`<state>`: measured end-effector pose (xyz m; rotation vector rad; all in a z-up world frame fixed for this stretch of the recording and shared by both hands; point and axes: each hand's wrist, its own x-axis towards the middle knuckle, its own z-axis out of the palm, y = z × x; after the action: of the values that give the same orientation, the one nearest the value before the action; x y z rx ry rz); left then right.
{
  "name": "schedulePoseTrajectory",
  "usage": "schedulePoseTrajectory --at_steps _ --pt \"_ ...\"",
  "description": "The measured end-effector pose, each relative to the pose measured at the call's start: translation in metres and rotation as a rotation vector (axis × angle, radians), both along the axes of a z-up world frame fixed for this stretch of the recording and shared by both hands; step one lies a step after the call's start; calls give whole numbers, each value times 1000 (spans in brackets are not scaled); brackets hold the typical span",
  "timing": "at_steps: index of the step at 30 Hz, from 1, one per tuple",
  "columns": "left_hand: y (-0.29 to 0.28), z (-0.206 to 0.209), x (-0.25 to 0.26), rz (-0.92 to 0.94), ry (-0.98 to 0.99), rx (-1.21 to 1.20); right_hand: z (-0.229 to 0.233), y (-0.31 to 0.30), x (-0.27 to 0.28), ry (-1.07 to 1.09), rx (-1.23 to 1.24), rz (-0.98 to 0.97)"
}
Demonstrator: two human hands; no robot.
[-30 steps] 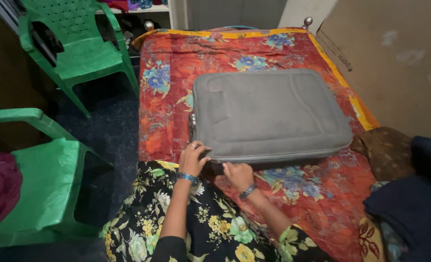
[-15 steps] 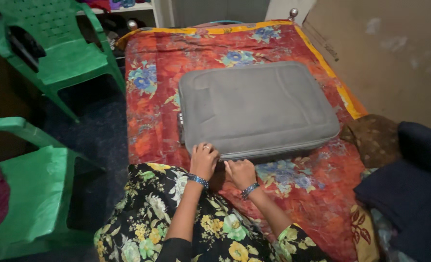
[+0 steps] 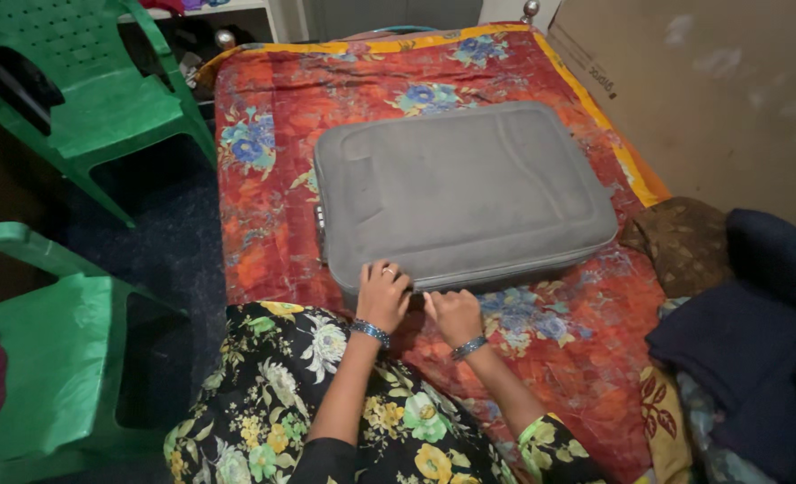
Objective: The person unzips a gray suitcase on a bed, removes various clothes including pants and shirts, and places them onto a green chair.
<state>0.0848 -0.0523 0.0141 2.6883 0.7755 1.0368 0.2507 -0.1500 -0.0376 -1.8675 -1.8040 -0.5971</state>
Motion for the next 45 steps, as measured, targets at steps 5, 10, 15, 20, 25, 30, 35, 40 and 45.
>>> schedulePoseTrajectory --at_steps 5,10,15,20,25,30,35,40,45 --pt "-1 -11 22 29 14 34 -5 -19 40 -29 17 -133" --pt "-7 -23 48 8 9 49 3 -32 57 -21 30 -191" --pt "-15 -17 77 -72 76 63 8 -37 66 -17 69 -246" --pt "-19 -10 105 -113 188 17 2 -55 106 3 46 -361" --pt "-19 -17 125 -161 207 4 -13 -65 148 -13 110 -502" --pt "-23 -23 142 -176 302 149 -16 -78 192 41 20 -690" --pt "-30 -21 166 -177 271 162 -14 -82 210 22 95 -677" --pt "-33 -18 184 -195 248 132 -30 -84 226 -15 127 -744" --pt "-34 -12 197 -190 297 92 -35 -86 285 211 -103 -1074"
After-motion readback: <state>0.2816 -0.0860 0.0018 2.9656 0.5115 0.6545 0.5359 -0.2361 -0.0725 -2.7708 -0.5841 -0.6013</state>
